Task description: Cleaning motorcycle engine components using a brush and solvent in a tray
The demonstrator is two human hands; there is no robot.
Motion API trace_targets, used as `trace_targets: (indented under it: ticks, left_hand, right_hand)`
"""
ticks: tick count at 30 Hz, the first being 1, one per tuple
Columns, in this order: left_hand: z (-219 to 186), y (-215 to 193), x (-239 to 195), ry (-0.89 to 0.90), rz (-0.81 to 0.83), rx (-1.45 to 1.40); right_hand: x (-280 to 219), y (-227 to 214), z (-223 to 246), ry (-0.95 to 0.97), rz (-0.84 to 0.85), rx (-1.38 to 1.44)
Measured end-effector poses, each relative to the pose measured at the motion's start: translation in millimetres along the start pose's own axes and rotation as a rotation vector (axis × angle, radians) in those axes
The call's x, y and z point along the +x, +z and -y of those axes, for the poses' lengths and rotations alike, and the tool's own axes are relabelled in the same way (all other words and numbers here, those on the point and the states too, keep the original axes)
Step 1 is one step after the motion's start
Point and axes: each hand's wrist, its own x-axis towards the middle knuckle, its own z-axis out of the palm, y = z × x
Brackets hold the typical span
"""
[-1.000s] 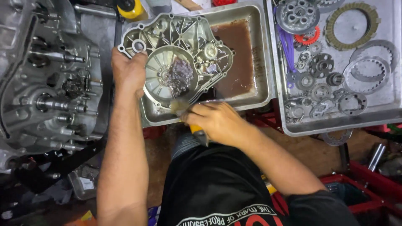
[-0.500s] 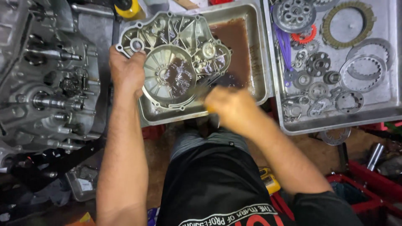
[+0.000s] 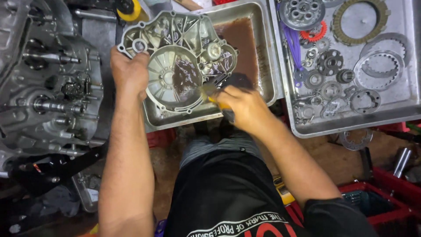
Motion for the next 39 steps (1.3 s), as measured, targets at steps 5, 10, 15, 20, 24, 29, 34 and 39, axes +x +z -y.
trace_targets:
  ticks: [5, 10, 15, 20, 24, 29, 34, 39]
  left_hand:
    - [-15.3, 2.8, -8.2, 0.040, -0.041, 0.001]
    - [-2.5, 0.8, -9.6, 0.076, -0.063, -0.021]
    - [-13.5, 4.6, -8.6, 0.099, -0.050, -0.030]
    - [-26.5, -0.2, -12.5, 0.197, -0.044, 0.127]
    - [-39.7, -3.8, -13.0, 0.217, -0.020, 0.137]
    - [-64.7, -8.3, -15.2, 0.400, 0.046, 0.247]
    - [-110.7, -0.3, -18.6, 0.248, 0.156, 0.351]
    - [-117.2, 0.9, -13.9, 0.294, 0.160, 0.440]
  right_hand:
    - [-1.0, 18.2, 12.6, 0.093, -0.186, 0.535]
    - [-16.2, 46.6, -94.1, 0.230, -0.504, 0.485]
    - [-5.5, 15.1, -91.6, 0.257, -0.423, 0.366]
    - [3.7, -2.7, -100.0, 0.147, -0.352, 0.329]
    - [-8.5, 11.4, -80.6, 0.138, -0.365, 0.349]
    - [-22.0, 31.4, -101.6, 0.189, -0.432, 0.476]
    - [3.7, 35.5, -96.2, 0.217, -0.311, 0.177]
    - [34.0, 31.8, -87.4, 0.151, -0.296, 0.429]
